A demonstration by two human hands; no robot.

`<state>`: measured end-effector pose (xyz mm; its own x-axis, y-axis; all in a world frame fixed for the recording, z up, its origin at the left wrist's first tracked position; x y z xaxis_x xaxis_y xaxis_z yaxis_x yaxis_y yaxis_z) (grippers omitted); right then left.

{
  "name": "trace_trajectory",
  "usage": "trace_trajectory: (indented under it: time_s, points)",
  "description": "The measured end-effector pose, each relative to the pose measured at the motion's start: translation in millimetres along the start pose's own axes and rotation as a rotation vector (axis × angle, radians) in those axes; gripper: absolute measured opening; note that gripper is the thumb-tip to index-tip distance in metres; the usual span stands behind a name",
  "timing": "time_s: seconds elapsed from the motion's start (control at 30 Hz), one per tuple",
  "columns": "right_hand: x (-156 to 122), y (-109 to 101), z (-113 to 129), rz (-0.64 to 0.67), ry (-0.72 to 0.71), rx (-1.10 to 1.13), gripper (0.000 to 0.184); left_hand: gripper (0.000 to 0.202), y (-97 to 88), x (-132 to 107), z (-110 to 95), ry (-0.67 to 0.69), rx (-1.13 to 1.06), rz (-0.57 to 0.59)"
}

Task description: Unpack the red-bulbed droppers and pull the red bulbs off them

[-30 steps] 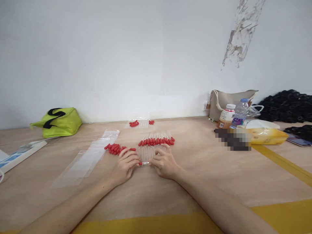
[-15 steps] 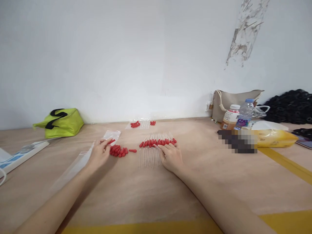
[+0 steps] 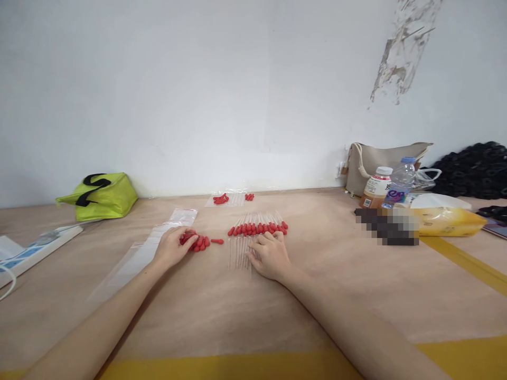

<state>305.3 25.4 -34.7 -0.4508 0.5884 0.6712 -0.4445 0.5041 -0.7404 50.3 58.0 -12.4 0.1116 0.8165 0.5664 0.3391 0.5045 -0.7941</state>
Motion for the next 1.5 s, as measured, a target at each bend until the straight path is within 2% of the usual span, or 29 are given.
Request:
trace_trajectory:
  time_s: [0.1, 0.23, 0.37, 0.47, 0.57, 0.63, 0.7, 0.87, 1.0, 1.13, 1.27, 1.37, 1.43, 1.5]
  points:
    - [0, 0, 3, 0.025, -0.023, 0.022, 0.027, 0.021, -0.2, -2, -1, 0.017, 0.022, 0.004]
    - [-1, 0, 6, 0.051, -0.036, 0.05, 0.034, 0.026, -7.9, -3, -4, 0.01, 0.031, -0.077]
    - [0, -3, 6, 0.044, -0.023, 0.083, 0.036, 0.02, -12.0, -1, -18, 0.021, 0.033, -0.113]
    - [-1, -8, 4, 0.043, -0.029, 0.108, 0.039, 0.02, -4.5, 2, -41, 0.082, 0.004, -0.035]
    - [-4, -12, 4, 0.096, -0.111, 0.129, 0.06, 0.02, 9.9, 10, -65, 0.13, 0.005, 0.075]
    - [-6, -13, 4, 0.134, -0.155, 0.139, 0.073, 0.021, 23.1, 20, -73, 0.073, 0.049, 0.158]
    - [-7, -12, 3, 0.148, -0.16, 0.137, 0.077, 0.025, 38.0, 32, -74, -0.031, 0.104, 0.24]
    - [-2, -6, 3, 0.119, -0.148, 0.088, 0.068, 0.041, 72.2, 57, -64, -0.208, 0.151, 0.391]
    - [-1, -4, 3, 0.089, -0.133, 0.086, 0.063, 0.037, 85.0, 63, -58, -0.291, 0.17, 0.478]
    - [-3, -8, 1, 0.045, -0.102, 0.103, 0.057, 0.03, 78.9, 63, -64, -0.303, 0.191, 0.452]
    - [-5, -12, -1, -0.009, -0.046, 0.076, 0.035, 0.032, 53.6, 54, -75, -0.234, 0.216, 0.312]
    - [-6, -16, -7, -0.109, 0.037, 0.067, 0.03, 0.026, 27.9, 33, -83, -0.079, 0.21, 0.178]
    - [-7, -22, -10, -0.21, 0.079, 0.087, 0.04, 0.02, 13.9, 14, -92, 0.099, 0.153, 0.102]
    - [-7, -27, -8, -0.26, 0.067, 0.11, 0.054, 0.016, 7.0, -8, -95, 0.215, 0.069, 0.086]
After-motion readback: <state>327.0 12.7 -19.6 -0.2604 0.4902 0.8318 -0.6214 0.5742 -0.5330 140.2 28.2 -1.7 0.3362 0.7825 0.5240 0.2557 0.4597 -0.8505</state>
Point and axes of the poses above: each hand's wrist, its own x-axis towards the middle knuckle, its own y-axis out of the palm, z = x × y, the point moved 7 cm from there along x, towards the middle knuckle, and after that the axes turned 1 degree about -x, right-handed, at the moved point
